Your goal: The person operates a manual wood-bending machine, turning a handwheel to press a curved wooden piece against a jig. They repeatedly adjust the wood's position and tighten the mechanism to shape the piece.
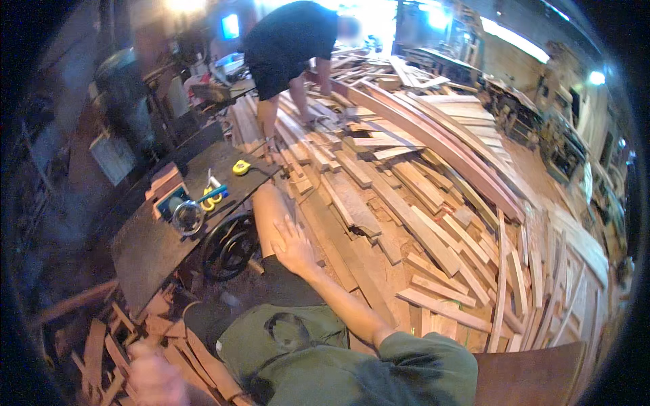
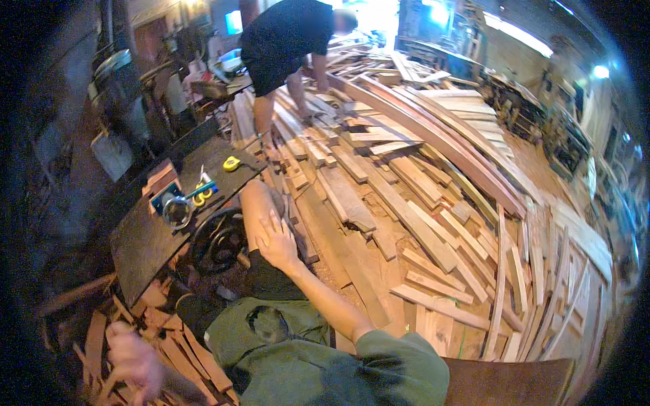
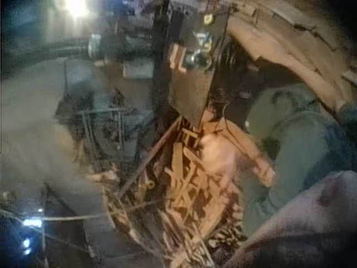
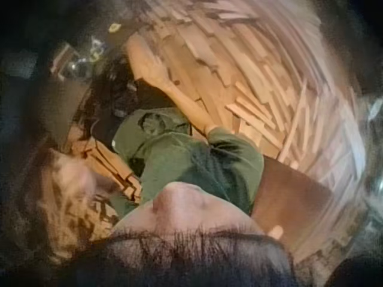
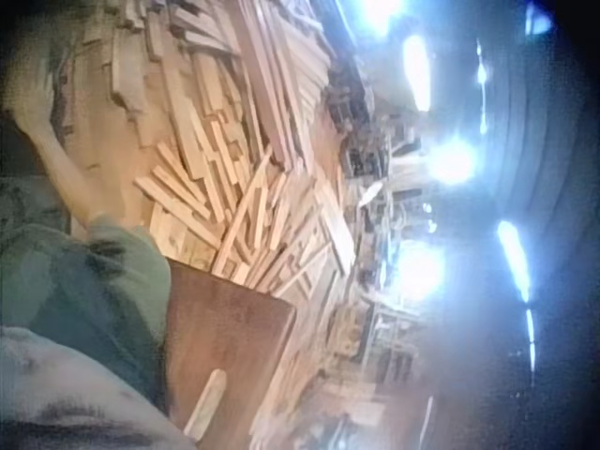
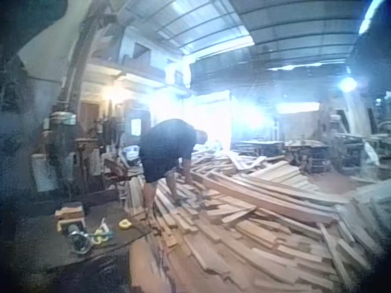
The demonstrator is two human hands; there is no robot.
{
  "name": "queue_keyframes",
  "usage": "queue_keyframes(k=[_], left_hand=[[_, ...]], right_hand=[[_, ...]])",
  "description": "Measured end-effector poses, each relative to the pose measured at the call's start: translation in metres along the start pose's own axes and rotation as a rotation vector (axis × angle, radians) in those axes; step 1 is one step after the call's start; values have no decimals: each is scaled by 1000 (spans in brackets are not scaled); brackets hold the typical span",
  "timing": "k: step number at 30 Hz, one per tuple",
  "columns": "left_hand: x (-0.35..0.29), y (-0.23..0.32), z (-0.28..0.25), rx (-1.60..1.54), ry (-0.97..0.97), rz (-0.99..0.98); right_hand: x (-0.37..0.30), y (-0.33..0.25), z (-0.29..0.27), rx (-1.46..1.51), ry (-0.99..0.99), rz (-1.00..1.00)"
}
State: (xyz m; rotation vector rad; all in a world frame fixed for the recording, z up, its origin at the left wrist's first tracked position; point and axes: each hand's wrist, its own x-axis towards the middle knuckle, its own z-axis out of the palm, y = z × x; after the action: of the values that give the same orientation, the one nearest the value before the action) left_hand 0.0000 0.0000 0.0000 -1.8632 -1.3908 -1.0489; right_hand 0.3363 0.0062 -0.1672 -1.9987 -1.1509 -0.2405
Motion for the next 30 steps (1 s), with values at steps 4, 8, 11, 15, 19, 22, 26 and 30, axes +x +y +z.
queue_keyframes(k=[4, 8, 11, 15, 19, 22, 26, 30], left_hand=[[-39, 17, 108, -1497, -481, 245], [-127, 3, 215, -1003, -1078, -80], [-127, 21, 219, -731, -1128, 144], [-118, 37, 196, -614, -1260, 112], [-116, 29, 192, -597, -1264, 55], [-115, 29, 188, -590, -1307, 30], [-109, 26, 184, -636, -1285, 47], [-113, 22, 189, -719, -1242, 35]], right_hand=[[-21, 5, 1, 102, 35, 54], [-18, 10, -3, 171, 24, 87], [-18, 9, -8, 234, 2, 126], [-21, 9, -10, 255, -30, 190], [-24, 16, -4, 302, -40, 233], [-25, 18, -3, 319, -23, 240], [-24, 9, -10, 338, -27, 273], [-24, 12, -8, 325, -17, 268]])
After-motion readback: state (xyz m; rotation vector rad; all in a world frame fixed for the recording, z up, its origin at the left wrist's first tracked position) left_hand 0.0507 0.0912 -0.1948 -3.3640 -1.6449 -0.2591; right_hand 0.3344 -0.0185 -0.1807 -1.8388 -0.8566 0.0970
